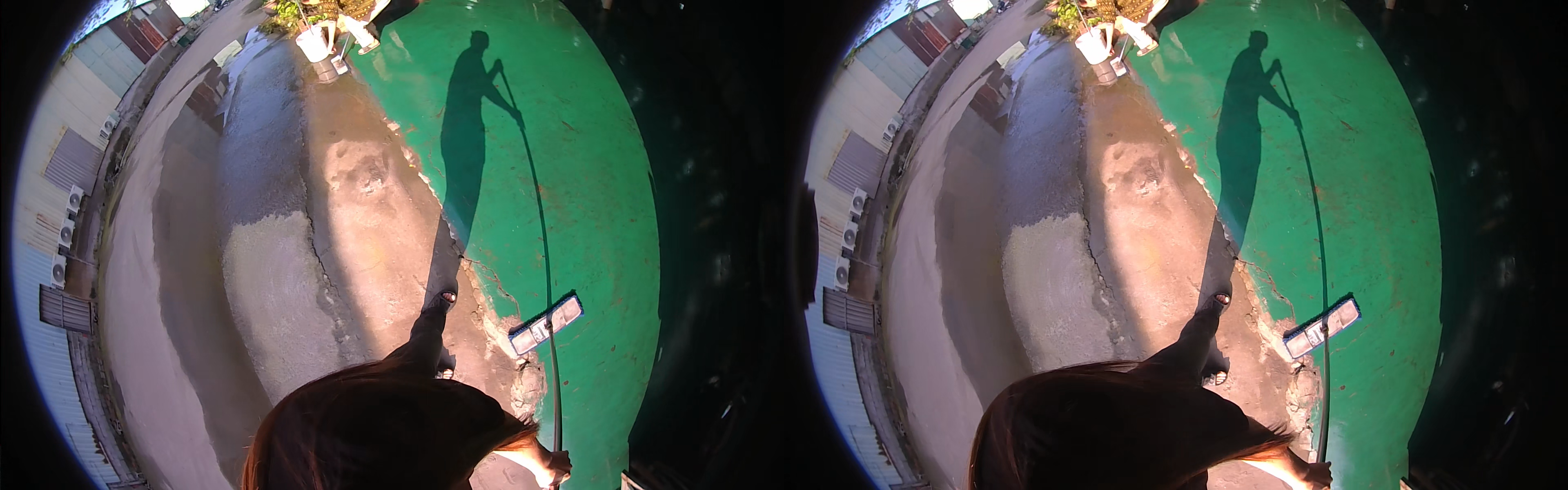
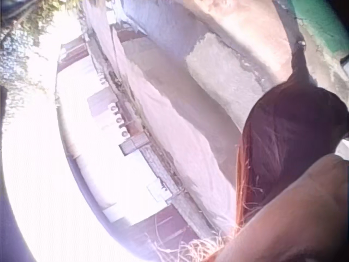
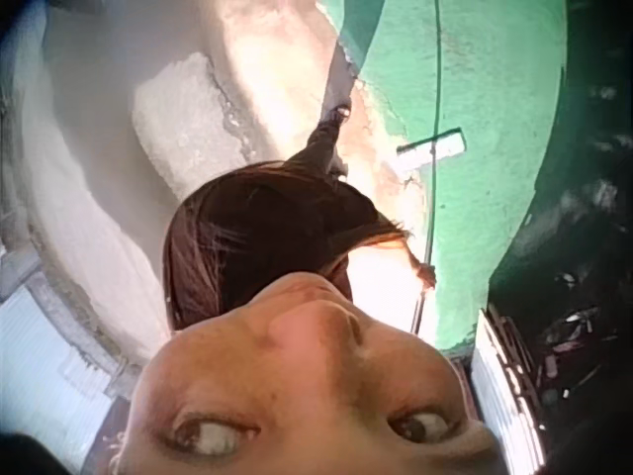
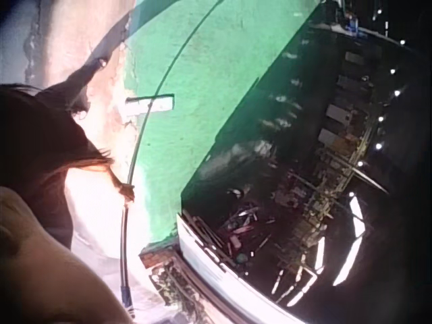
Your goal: The person mops a green-painted outdoor floor with a flat mop, then uses a red scoop to pour water from a white bucket onto the floor and washes their feet.
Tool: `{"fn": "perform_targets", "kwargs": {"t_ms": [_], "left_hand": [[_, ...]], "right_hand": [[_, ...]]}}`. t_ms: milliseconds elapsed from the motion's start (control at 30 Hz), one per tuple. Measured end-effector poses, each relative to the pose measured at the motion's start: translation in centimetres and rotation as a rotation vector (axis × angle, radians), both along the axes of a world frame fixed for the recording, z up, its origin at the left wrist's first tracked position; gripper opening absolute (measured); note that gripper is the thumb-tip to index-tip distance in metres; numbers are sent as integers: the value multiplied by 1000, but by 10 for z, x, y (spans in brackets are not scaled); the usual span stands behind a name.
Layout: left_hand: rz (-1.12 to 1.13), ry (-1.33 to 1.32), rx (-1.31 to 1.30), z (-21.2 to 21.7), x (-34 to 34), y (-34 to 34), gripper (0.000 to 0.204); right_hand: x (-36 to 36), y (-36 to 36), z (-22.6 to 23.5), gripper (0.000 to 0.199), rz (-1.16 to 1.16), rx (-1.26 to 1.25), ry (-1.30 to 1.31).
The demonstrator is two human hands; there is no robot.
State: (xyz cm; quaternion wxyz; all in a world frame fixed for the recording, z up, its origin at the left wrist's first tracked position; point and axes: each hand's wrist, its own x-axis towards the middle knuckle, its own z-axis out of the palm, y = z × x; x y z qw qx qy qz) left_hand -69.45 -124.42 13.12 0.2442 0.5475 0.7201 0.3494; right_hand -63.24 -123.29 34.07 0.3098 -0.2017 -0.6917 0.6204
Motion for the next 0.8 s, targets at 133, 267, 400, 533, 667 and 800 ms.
{"fn": "perform_targets", "kwargs": {"t_ms": [133,267,400,533,667,800], "left_hand": [[-4,-41,-49,-27,-2,-7,12],[96,-7,-72,-57,-39,-43,12],[320,219,-249,-77,-117,-144,15],[376,209,-569,-110,-204,-257,13],[382,240,-828,-136,-269,-382,20],[727,259,-822,-190,-332,-518,34]], "right_hand": [[-12,-24,-18,9,117,8,-155],[-18,-32,-27,7,179,27,-315],[-17,-33,-26,9,259,-10,-514],[-32,-82,-27,13,330,-18,-708],[-79,-157,-59,18,489,-84,-866],[-159,-269,-121,21,607,-146,-986]]}}
